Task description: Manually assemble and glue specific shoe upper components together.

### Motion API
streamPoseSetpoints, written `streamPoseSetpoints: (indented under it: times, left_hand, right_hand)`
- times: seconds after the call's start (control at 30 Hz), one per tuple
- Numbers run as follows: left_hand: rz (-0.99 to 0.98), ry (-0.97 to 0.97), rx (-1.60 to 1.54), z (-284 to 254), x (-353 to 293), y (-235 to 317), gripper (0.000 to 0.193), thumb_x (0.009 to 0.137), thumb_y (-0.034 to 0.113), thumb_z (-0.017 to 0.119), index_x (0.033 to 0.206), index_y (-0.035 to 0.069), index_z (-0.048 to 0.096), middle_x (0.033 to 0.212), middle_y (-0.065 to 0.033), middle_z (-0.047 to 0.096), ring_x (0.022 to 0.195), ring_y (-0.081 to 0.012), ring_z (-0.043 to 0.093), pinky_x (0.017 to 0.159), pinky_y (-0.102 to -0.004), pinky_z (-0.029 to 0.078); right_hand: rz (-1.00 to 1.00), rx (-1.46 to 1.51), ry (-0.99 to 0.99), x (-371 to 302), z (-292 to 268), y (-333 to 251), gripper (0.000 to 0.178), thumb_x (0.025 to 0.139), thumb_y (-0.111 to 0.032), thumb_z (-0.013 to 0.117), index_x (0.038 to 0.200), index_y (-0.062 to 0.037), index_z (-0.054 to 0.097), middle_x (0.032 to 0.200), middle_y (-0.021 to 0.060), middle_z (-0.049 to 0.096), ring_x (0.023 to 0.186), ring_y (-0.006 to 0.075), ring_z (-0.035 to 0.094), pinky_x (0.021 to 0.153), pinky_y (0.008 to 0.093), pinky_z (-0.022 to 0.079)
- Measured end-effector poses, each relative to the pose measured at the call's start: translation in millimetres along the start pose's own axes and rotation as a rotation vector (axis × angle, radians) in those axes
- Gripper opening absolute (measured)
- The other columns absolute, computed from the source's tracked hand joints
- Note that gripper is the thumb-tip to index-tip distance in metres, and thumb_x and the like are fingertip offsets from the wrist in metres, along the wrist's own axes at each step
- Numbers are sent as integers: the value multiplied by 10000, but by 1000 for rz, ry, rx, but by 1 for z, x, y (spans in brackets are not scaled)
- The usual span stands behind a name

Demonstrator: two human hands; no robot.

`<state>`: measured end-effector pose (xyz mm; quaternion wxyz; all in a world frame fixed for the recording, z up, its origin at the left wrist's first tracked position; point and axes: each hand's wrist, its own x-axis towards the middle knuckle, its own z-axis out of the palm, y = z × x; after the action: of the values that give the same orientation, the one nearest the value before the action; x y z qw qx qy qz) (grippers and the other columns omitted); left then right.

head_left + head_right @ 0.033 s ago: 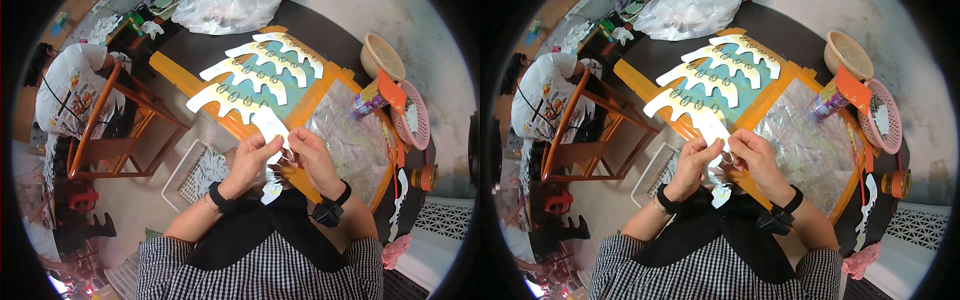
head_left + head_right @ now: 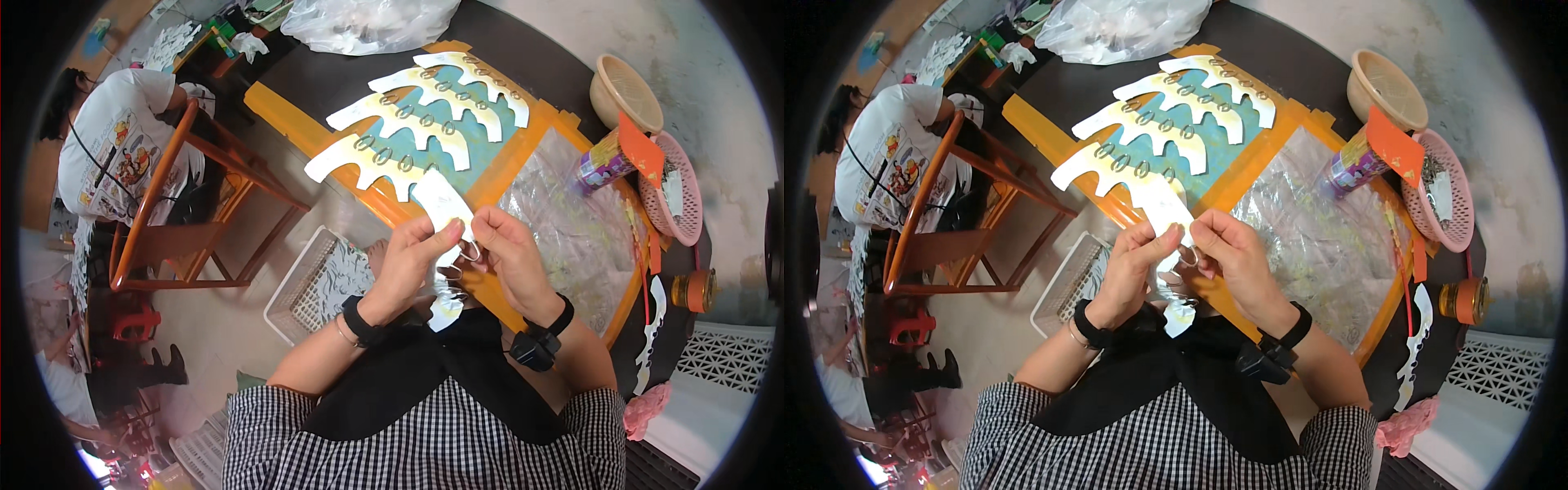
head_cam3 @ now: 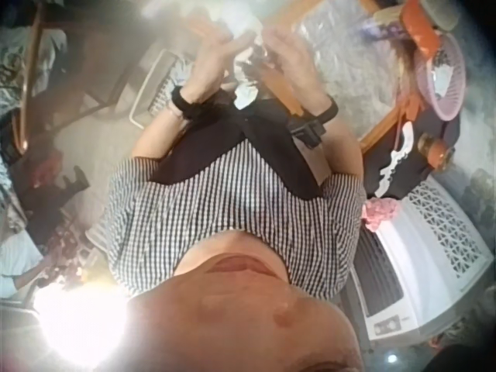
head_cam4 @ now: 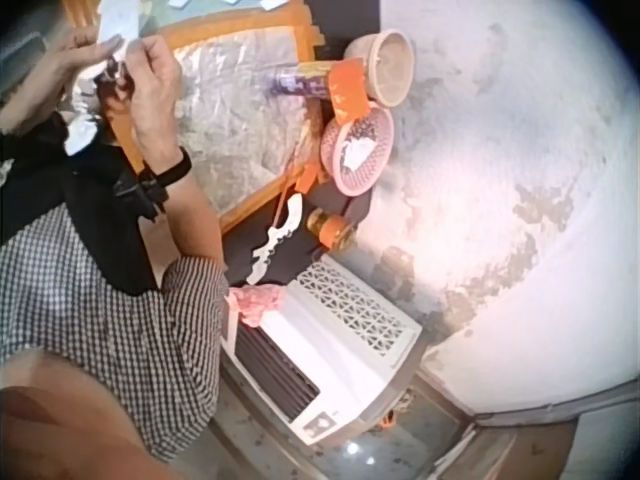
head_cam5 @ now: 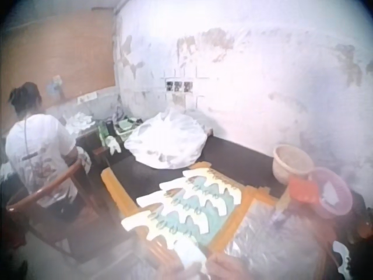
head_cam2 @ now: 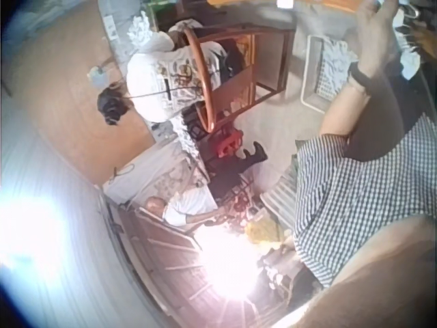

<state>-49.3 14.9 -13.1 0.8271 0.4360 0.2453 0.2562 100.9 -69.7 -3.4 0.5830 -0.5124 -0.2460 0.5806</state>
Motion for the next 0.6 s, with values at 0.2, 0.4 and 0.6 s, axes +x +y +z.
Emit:
streamPoseSetpoints:
  times: [0.2, 0.4, 0.6]
  left_hand:
    - [-138, 3, -99, -3, 8, 2, 223, 991, 215, 632, 995, -3, 675, 869, -79, 696, 754, -175, 681, 684, -260, 510]
    - [-224, 66, -171, 4, 8, 10, 212, 980, 206, 640, 981, -5, 667, 886, -81, 693, 761, -175, 678, 715, -276, 537]
    - [-158, 53, -205, 3, 10, 7, 237, 975, 263, 667, 1032, 34, 683, 936, -45, 715, 840, -111, 673, 765, -253, 524]
  right_hand:
    - [-24, -10, -11, 2, -2, 2, 203, 1036, -258, 583, 923, -90, 589, 759, -38, 558, 666, 43, 492, 604, 195, 369]
    - [-24, 18, -2, 2, -3, -2, 220, 1045, -269, 572, 929, -84, 602, 782, -26, 602, 670, 43, 509, 615, 187, 387]
    - [-26, 167, -38, 6, -8, 1, 251, 1058, -312, 551, 1028, -66, 595, 911, 21, 644, 751, 72, 560, 680, 219, 451]
